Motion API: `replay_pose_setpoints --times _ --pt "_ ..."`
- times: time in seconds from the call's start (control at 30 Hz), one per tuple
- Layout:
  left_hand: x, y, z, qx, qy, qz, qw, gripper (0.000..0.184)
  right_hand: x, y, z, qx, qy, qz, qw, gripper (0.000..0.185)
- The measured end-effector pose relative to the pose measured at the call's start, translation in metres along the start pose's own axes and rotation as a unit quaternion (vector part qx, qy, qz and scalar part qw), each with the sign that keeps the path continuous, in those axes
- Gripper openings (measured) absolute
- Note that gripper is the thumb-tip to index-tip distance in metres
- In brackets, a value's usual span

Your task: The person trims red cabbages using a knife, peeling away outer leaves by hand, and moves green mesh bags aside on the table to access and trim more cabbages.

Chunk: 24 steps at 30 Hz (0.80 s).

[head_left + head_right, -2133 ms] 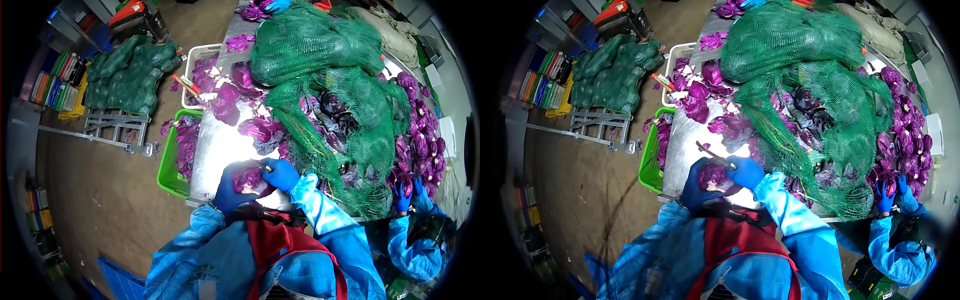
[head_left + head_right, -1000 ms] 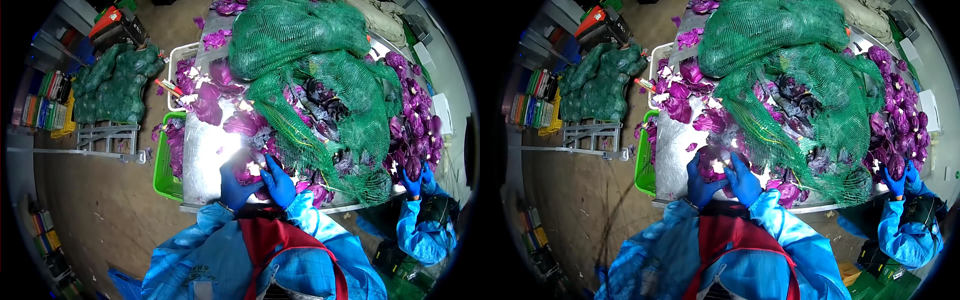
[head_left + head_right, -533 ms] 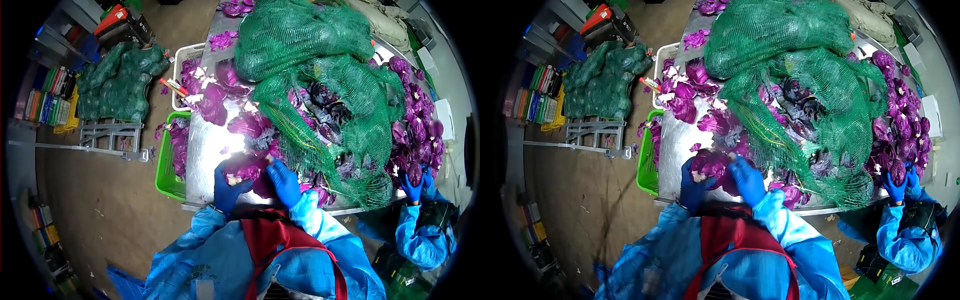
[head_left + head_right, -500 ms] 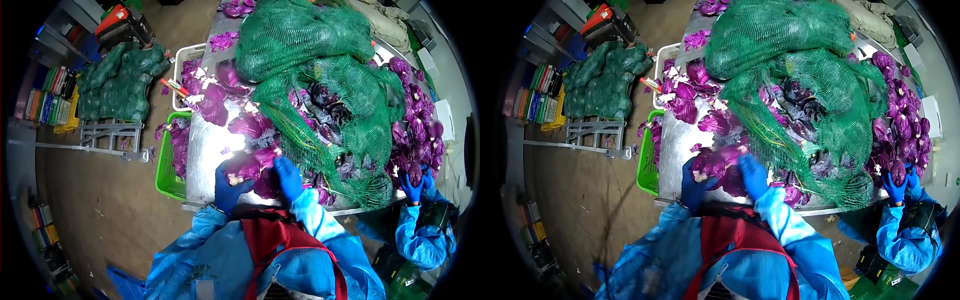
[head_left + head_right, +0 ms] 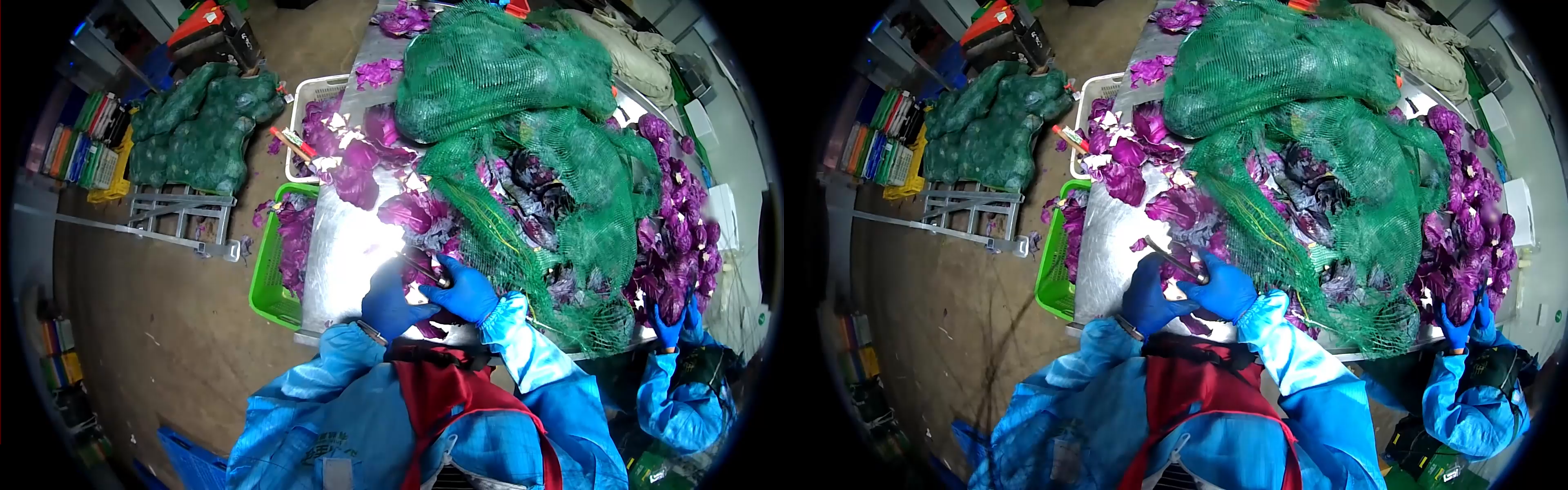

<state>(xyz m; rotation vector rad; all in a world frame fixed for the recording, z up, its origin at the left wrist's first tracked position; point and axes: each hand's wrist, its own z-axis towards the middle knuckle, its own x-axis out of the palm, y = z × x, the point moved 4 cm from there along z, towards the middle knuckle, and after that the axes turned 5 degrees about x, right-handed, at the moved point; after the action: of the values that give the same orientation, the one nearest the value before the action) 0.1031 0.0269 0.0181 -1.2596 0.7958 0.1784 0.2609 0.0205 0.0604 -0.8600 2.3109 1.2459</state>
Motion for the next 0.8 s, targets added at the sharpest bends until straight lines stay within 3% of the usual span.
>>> replay_pose_setpoints --times 0.17,0.2,0.3,0.33,0.37,0.43,0.5,0.57,0.63,0.73,0.8 --pt "0.004 -0.011 0.006 -0.03 0.048 0.054 0.997 0.094 0.017 -0.046 0.015 -0.017 -0.045 0.025 0.999 0.067" --pt "0.005 -0.012 0.006 -0.03 0.053 0.066 0.996 0.094 0.014 -0.048 0.013 -0.02 -0.067 0.023 0.997 0.056" --pt "0.01 -0.017 0.004 0.041 0.074 0.086 0.993 0.096 0.01 -0.096 0.036 0.048 -0.115 0.032 0.992 0.044" --pt "0.006 -0.015 0.012 0.036 0.062 0.079 0.994 0.096 0.017 -0.119 0.041 0.011 -0.139 0.094 0.986 0.033" --pt "0.004 -0.013 0.014 0.024 0.054 0.071 0.996 0.096 0.021 -0.127 0.041 -0.021 -0.149 0.196 0.969 0.035" --pt "0.005 -0.012 0.006 -0.002 0.056 0.051 0.997 0.096 0.015 -0.103 0.024 -0.031 -0.178 0.263 0.948 0.041" --pt "0.001 -0.021 0.012 -0.018 0.075 0.049 0.996 0.096 -0.003 -0.039 -0.012 -0.014 -0.113 0.186 0.976 0.05" --pt "0.003 -0.023 0.017 -0.017 0.092 0.031 0.995 0.096 0.009 -0.033 -0.017 -0.075 -0.156 0.054 0.983 0.058" --pt "0.007 -0.025 0.022 0.007 0.093 0.043 0.995 0.092 0.01 -0.036 -0.012 -0.029 -0.137 0.05 0.989 0.056" --pt "0.013 -0.023 0.022 0.013 0.084 0.063 0.994 0.089 0.012 -0.044 -0.008 -0.1 -0.174 0.029 0.979 0.048" --pt "0.015 -0.028 0.025 -0.003 0.105 0.08 0.991 0.088 0.013 -0.047 -0.008 -0.071 -0.187 0.047 0.979 0.04"
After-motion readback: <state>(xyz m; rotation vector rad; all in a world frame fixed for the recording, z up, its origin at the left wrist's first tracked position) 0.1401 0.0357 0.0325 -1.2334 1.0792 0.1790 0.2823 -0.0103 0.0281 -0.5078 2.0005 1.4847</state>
